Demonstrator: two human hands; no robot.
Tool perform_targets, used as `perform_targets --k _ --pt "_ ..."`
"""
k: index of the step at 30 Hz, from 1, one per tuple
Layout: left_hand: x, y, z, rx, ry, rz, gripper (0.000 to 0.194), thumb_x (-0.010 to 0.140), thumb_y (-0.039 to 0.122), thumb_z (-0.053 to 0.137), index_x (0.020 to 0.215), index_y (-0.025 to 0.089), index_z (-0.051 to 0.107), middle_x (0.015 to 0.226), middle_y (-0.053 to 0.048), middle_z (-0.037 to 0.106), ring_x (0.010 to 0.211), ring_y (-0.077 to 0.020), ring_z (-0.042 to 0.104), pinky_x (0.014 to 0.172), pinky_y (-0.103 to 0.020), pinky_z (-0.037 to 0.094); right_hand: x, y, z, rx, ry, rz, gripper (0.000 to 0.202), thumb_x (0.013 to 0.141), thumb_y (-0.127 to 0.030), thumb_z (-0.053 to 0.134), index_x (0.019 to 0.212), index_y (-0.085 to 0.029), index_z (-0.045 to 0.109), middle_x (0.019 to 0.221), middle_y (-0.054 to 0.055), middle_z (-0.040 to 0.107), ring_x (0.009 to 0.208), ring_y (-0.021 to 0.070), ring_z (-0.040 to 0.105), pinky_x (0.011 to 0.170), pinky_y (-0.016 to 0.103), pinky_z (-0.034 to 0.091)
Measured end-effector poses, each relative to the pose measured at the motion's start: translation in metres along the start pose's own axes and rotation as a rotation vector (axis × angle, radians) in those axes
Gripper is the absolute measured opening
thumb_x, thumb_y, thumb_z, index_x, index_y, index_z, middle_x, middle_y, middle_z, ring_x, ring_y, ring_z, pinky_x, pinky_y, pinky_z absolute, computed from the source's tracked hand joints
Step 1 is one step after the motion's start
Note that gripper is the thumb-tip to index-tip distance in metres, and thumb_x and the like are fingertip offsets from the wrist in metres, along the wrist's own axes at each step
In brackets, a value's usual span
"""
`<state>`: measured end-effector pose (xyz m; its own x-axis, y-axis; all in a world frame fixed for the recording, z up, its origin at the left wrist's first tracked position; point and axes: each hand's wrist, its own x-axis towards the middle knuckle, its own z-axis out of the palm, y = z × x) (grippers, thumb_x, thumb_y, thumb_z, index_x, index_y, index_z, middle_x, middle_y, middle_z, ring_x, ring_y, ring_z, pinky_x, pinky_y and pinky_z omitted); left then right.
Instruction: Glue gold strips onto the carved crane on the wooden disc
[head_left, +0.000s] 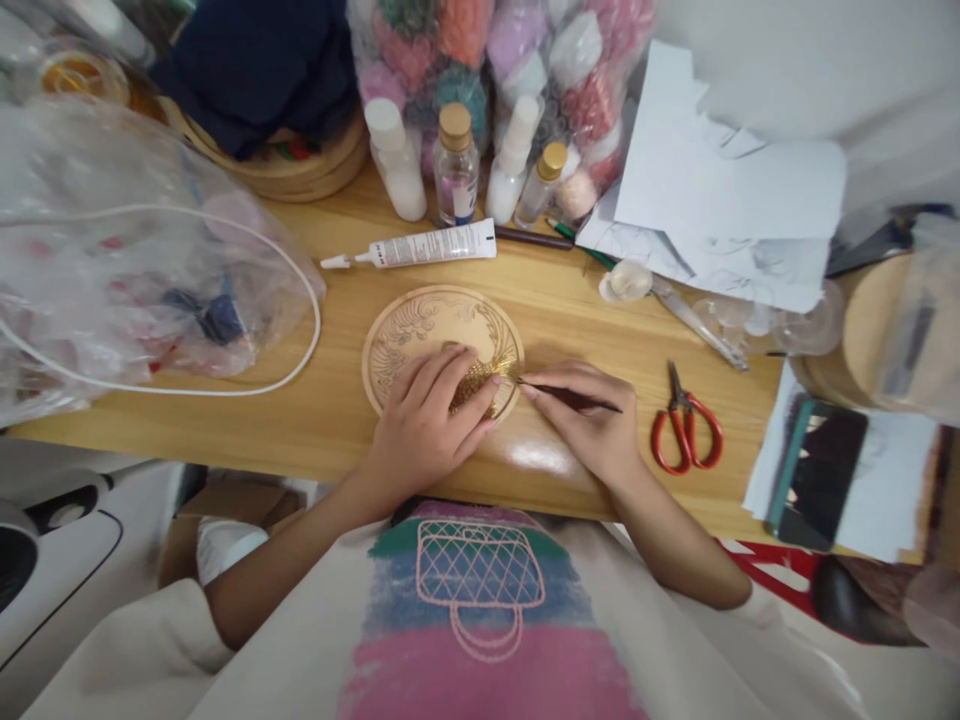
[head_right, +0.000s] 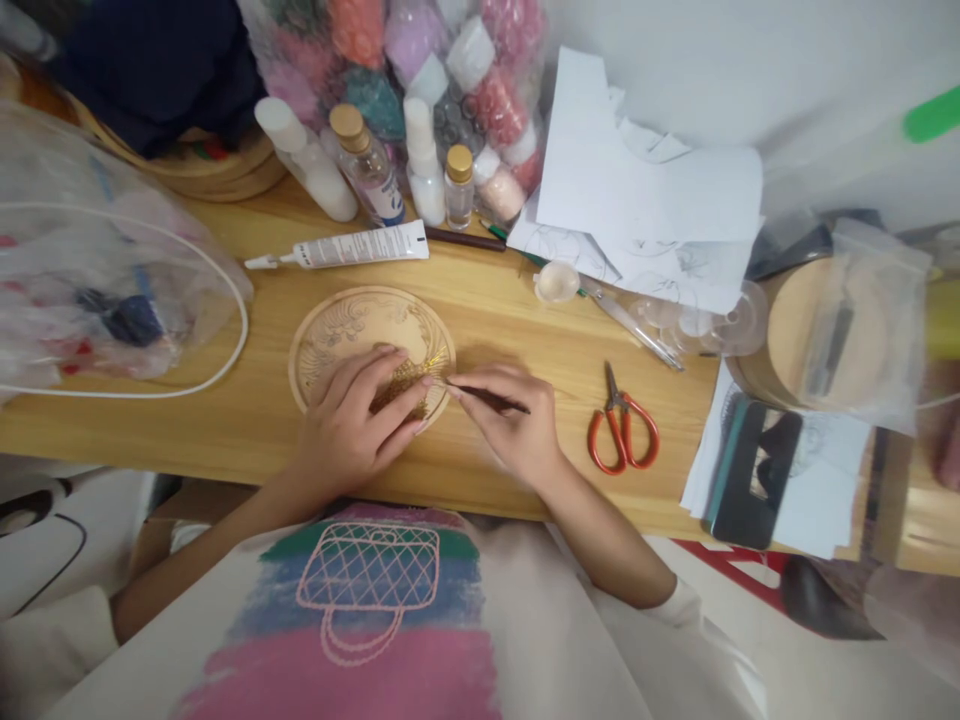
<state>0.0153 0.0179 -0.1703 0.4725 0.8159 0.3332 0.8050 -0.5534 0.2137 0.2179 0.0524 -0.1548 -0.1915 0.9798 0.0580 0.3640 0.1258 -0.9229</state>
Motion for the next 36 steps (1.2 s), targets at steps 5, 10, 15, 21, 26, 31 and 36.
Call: perform_targets --k 5,10,15,21,26,31,36 --pt "-0.0004 -0.0007 -0.0006 -0.013 0.002 0.002 0.031 0.093 0.032 0.056 0.118 0.016 0.065 0.127 -0.017 0.061 0.122 -0.0310 0.055 0.103 -0.046 0.043 0.0018 0.0008 -0.0016 0.082 0.138 0.101 0.014 0.075 -0.014 0.077 0.081 -0.026 0.079 0.079 0.000 0.078 0.073 0.0142 0.070 0.069 0.026 0.057" --pt "0.0003 -0.0001 -0.0022 0.001 -0.067 0.014 0.039 0.094 0.039 0.055 0.126 0.018 0.063 0.133 -0.019 0.057 0.125 -0.0333 0.053 0.104 -0.048 0.041 0.0038 0.0023 -0.0042 0.136 0.192 0.162 0.012 0.073 -0.016 0.078 0.080 -0.026 0.079 0.080 0.000 0.078 0.074 0.0146 0.071 0.070 0.027 0.058" --pt "0.0009 0.0007 -0.0026 0.023 -0.096 0.014 0.042 0.094 0.042 0.054 0.129 0.020 0.062 0.136 -0.020 0.056 0.127 -0.0344 0.051 0.104 -0.049 0.040 0.0040 0.0031 -0.0035 0.147 0.191 0.169 0.012 0.073 -0.017 0.078 0.080 -0.027 0.079 0.080 0.000 0.078 0.075 0.0146 0.071 0.070 0.027 0.058" --pt "0.0019 0.0010 -0.0026 0.037 -0.094 0.019 0.042 0.093 0.041 0.055 0.128 0.019 0.063 0.134 -0.020 0.057 0.124 -0.0350 0.053 0.104 -0.049 0.041 0.0045 0.0022 -0.0035 0.168 0.189 0.181 0.012 0.073 -0.016 0.078 0.080 -0.026 0.079 0.080 0.000 0.078 0.075 0.0146 0.072 0.070 0.026 0.058" --pt "0.0020 0.0015 -0.0029 0.048 -0.093 0.017 0.041 0.093 0.040 0.055 0.127 0.020 0.064 0.133 -0.020 0.058 0.124 -0.0349 0.053 0.104 -0.049 0.041 0.0052 0.0019 -0.0040 0.169 0.192 0.190 0.012 0.072 -0.017 0.079 0.079 -0.027 0.079 0.080 0.000 0.078 0.074 0.0151 0.072 0.069 0.027 0.058" --pt "0.0017 0.0012 -0.0023 0.042 -0.083 0.018 0.040 0.093 0.040 0.056 0.126 0.020 0.064 0.133 -0.019 0.057 0.124 -0.0344 0.053 0.103 -0.048 0.042 0.0051 0.0026 -0.0038 0.184 0.191 0.182 0.013 0.072 -0.017 0.079 0.079 -0.027 0.079 0.080 0.000 0.078 0.075 0.0147 0.072 0.070 0.026 0.058" --pt "0.0016 0.0005 -0.0026 0.024 -0.089 0.009 0.042 0.093 0.040 0.056 0.128 0.019 0.063 0.133 -0.019 0.057 0.126 -0.0340 0.052 0.103 -0.047 0.042 0.0046 0.0030 -0.0036 0.180 0.179 0.187 0.012 0.073 -0.018 0.079 0.079 -0.027 0.079 0.080 0.000 0.078 0.075 0.0153 0.072 0.070 0.028 0.058"
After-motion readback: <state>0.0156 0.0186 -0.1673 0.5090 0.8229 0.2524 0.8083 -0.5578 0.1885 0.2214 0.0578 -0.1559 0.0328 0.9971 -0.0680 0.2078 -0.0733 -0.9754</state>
